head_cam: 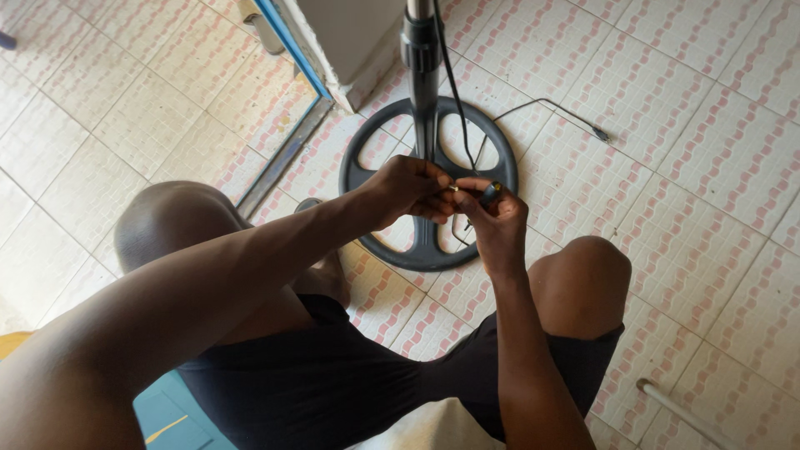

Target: The person sits on the floor servicing a standing electric fan. They unscrew fasteners at the fan base and motor housing using a screwdriver, handle small screws and parts by hand, and work on the detached motor unit while holding components in their lap.

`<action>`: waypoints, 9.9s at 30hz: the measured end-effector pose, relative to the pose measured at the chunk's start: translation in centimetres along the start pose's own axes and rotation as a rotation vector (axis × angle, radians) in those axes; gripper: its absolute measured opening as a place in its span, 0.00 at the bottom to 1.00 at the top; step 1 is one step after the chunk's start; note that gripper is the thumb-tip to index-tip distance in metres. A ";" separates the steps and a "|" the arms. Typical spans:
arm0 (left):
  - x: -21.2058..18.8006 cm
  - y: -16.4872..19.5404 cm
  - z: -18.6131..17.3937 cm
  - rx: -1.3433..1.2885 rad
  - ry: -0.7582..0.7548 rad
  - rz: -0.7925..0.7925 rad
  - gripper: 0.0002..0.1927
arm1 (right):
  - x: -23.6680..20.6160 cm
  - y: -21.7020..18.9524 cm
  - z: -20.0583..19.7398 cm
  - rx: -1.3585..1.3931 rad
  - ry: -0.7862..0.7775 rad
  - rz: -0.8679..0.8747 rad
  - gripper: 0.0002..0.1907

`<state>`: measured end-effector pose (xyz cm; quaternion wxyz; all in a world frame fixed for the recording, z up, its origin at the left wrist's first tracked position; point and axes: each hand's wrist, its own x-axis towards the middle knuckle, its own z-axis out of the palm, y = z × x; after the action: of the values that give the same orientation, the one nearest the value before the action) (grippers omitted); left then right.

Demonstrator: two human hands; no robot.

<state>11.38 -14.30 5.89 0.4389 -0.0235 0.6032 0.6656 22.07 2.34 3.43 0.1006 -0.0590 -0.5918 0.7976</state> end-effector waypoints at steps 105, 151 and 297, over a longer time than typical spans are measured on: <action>-0.4 2.5 3.9 0.230 -0.067 0.171 0.07 | -0.6 -4.2 -1.1 -0.528 0.000 -0.090 0.10; 0.8 1.2 5.7 0.200 -0.134 0.096 0.06 | -0.5 -4.2 -2.9 -0.467 0.010 0.050 0.08; 11.5 10.1 102.6 0.772 -1.003 -0.333 0.21 | -31.3 -55.2 -79.3 -0.704 1.817 0.681 0.09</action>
<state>49.31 77.75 35.17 0.7411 0.3559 0.5091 0.2547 74.44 84.48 32.20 0.2556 -0.8299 -0.4444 0.2199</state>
